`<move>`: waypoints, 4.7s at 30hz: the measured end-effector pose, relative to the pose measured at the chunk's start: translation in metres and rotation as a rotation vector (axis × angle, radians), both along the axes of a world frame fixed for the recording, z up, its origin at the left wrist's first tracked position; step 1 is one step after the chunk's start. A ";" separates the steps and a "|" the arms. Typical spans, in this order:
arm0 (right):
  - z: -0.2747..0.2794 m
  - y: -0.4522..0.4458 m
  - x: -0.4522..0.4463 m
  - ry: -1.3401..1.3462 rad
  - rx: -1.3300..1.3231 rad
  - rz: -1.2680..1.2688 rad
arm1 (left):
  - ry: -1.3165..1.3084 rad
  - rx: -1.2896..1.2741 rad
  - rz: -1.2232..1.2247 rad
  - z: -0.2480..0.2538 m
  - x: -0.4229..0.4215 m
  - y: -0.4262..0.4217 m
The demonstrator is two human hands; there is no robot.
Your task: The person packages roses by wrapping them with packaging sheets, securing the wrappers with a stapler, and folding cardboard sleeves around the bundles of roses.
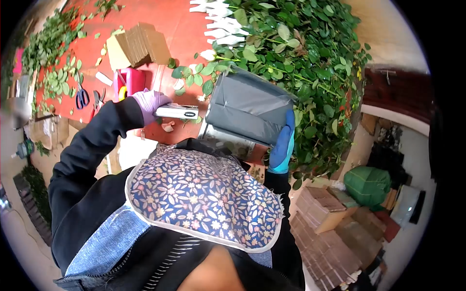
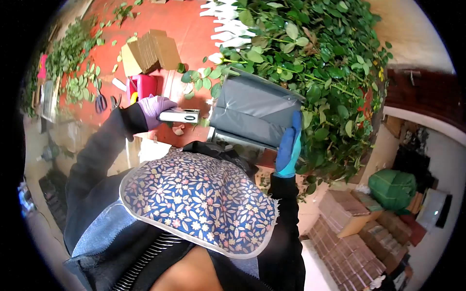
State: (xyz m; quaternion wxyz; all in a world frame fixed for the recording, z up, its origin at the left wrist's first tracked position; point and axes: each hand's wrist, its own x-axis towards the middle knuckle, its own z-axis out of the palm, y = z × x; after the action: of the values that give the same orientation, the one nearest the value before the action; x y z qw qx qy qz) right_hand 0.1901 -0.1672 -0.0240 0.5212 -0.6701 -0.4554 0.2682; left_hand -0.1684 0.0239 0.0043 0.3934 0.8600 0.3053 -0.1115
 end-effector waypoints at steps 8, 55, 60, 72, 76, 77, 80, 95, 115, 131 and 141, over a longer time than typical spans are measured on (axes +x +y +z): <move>0.016 0.023 -0.024 0.278 -0.162 -0.222 | -0.089 0.728 0.010 -0.060 -0.003 -0.044; 0.024 0.016 -0.040 0.061 -0.096 -0.245 | 0.134 -1.051 0.060 -0.071 0.062 0.131; 0.030 0.001 -0.052 0.012 -0.138 -0.282 | 0.281 -1.262 -0.056 -0.073 0.058 0.145; 0.058 -0.007 -0.078 0.124 -0.187 -0.364 | 0.269 -1.407 -0.181 -0.026 0.047 0.165; 0.056 -0.014 -0.079 0.151 -0.109 -0.323 | 0.306 -1.471 -0.176 -0.031 0.048 0.158; 0.060 -0.015 -0.082 0.159 -0.156 -0.368 | 0.312 -1.485 -0.174 -0.032 0.045 0.158; 0.059 -0.018 -0.082 0.188 -0.164 -0.385 | 0.335 -1.523 -0.159 -0.035 0.044 0.152; 0.054 -0.037 -0.036 0.116 0.004 -0.386 | 0.154 -1.324 0.303 -0.001 0.066 0.067; 0.084 0.058 0.120 -0.058 -0.105 0.218 | -0.666 -0.976 0.248 -0.011 0.169 -0.005; 0.071 0.053 0.129 -0.330 -0.088 0.844 | -0.560 -1.211 0.494 0.007 0.123 0.028; 0.145 -0.013 0.123 -0.552 -0.302 0.530 | -0.575 -1.043 0.416 0.004 0.127 0.027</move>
State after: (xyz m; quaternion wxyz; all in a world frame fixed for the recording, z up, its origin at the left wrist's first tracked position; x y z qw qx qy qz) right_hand 0.3132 -0.1803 0.1213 0.1882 -0.6452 -0.6905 0.2674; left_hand -0.0412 0.0514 0.0086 0.8408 0.4732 0.2537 0.0691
